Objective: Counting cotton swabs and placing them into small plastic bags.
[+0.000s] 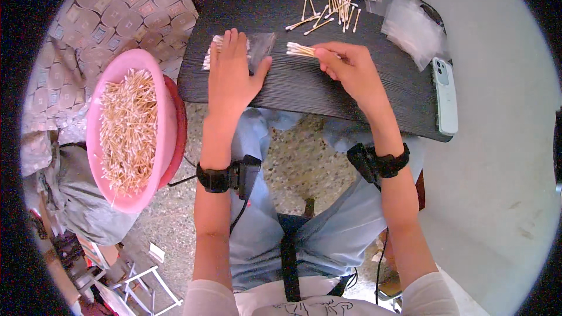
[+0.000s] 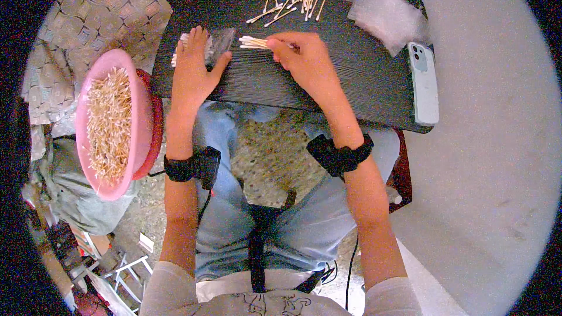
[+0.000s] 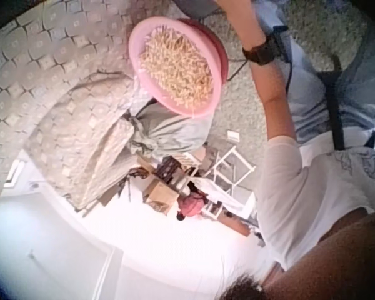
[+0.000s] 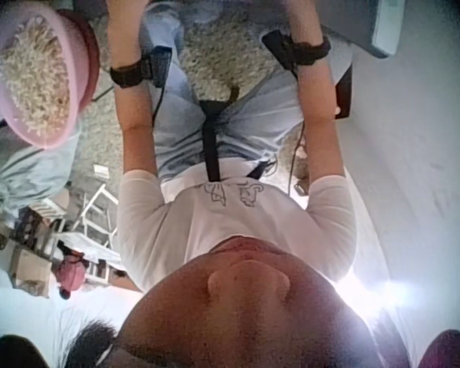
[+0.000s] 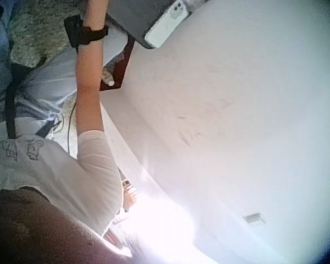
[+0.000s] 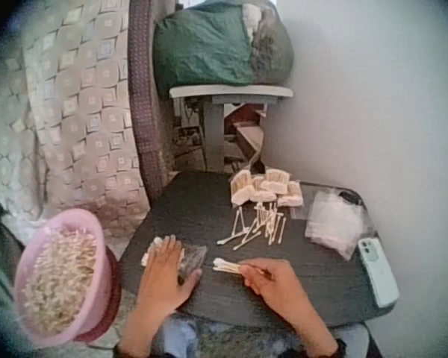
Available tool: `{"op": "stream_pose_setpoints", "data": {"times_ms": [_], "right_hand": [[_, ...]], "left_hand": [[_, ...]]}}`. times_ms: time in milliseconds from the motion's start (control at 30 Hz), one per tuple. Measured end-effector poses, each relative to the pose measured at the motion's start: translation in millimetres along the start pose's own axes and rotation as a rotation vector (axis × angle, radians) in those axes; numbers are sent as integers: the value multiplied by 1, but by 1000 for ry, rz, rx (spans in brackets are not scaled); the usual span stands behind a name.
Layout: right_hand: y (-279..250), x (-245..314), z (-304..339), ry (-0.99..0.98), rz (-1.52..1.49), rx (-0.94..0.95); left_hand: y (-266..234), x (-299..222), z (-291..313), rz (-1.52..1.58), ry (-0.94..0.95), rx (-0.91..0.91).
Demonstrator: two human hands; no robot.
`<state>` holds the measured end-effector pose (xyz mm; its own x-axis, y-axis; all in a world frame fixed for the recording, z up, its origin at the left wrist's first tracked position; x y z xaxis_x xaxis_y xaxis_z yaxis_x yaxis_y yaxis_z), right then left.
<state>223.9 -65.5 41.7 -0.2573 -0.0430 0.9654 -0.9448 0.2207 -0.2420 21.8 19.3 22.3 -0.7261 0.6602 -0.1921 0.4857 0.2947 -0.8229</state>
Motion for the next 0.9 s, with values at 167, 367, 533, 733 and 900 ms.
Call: {"op": "stream_pose_setpoints", "data": {"times_ms": [167,367,533,733,900], "right_hand": [[13,-2,-2,16,39,40],[28,2,-6,-76,172,3],[30,5,-8,-88,149,36],[20,1,-11,-34,-63,73],[25,6,-10,-101,94,79]], "left_hand": [[6,1,-3,11,14,63],[-7,-19,-7,79,-23,76],[-10,-29,-5,126,-36,23],[-17,-33,-6,298,-213,78],[-16,-28,-3,451,-321,8]]}}
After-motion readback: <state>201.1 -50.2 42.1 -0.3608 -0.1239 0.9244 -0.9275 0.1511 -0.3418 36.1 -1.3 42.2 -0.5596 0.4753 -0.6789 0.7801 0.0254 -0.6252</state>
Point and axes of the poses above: each hand's wrist, its own z-axis away from the middle knuckle, its own y-axis out of the palm, x = y × z, the point moved 2 cm from there along -z, towards the middle knuckle, and after that the axes turned 1 degree about z, right-handed, at the moved point
